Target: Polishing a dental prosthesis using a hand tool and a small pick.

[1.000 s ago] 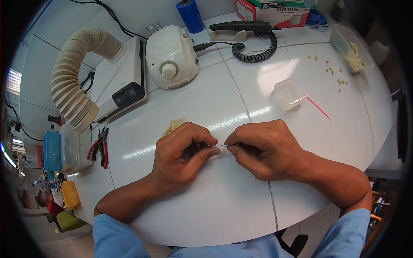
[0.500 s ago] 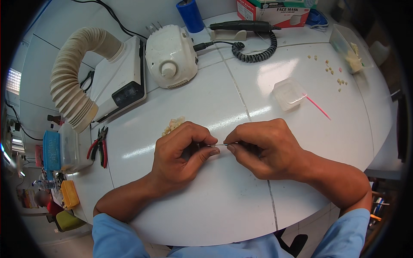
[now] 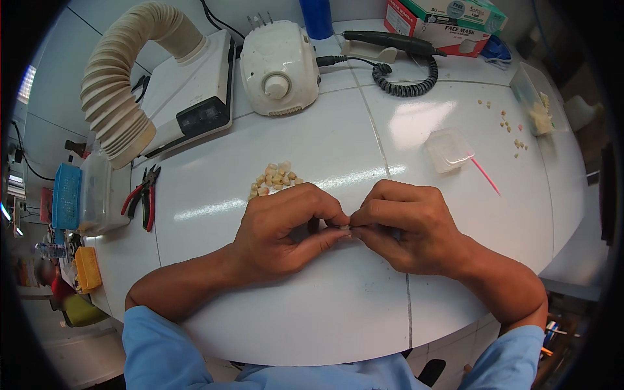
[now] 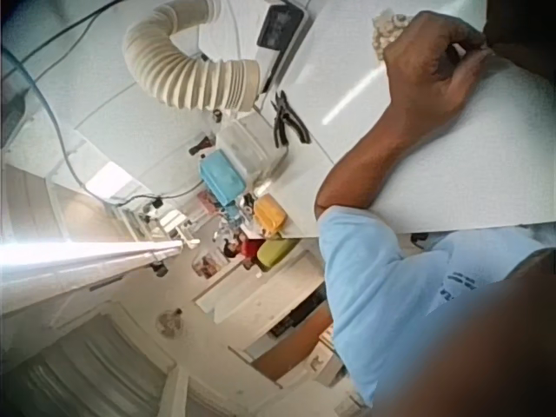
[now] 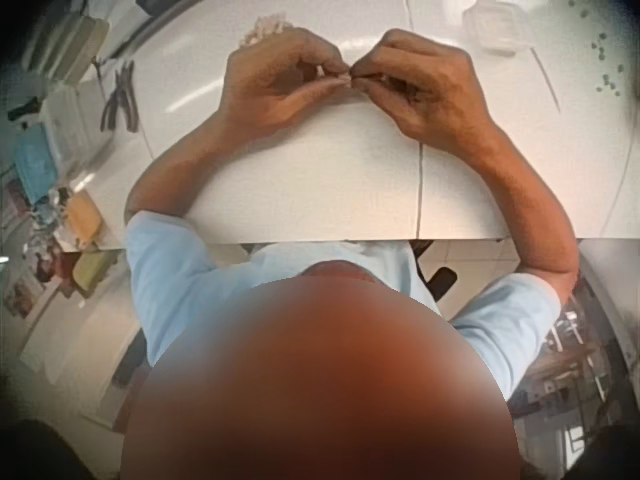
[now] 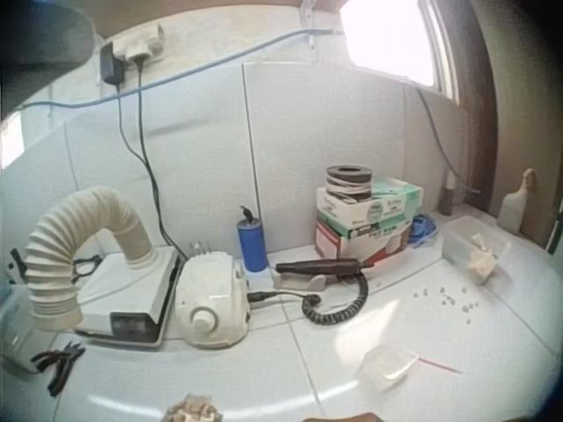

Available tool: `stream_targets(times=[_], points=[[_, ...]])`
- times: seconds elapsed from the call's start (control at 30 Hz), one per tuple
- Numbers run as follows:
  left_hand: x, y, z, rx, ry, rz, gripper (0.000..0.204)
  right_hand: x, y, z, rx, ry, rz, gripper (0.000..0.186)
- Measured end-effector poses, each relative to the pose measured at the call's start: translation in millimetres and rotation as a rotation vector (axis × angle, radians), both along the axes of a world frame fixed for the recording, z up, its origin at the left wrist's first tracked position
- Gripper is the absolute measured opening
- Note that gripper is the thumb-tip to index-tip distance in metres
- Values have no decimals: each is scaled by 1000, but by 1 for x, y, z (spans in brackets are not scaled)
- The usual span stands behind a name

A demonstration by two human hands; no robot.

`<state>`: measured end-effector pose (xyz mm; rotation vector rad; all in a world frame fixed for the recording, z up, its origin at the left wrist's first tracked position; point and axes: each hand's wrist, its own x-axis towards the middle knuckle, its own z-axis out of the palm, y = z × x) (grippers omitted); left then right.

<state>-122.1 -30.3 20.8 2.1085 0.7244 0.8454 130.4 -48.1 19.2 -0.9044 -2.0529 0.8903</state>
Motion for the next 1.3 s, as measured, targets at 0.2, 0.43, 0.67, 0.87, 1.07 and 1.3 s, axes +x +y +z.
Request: stream_targets(times=[0.2,0.43,0.67,0.87,1.07,1.3], points=[[-2,-2,0,-9,-26,-18,21,-1,-1,2,-2,-18,12,15],[-1,-4,0,-57,-15,9,21,2,0,3,-4,-38,23,17],[0,-3,0,-26,-40,-23,21,2,1,2,15,-57,58,18],[-1,1,0,-10,-40,-12,22,2,1,9,-24,-72,6,17],[-1,1,2,-10,6,-2,23,0,1,-1,50,50,-5,15],[2,0,4,-32,10,18,26,6,-1,-1,10,71,0,9]])
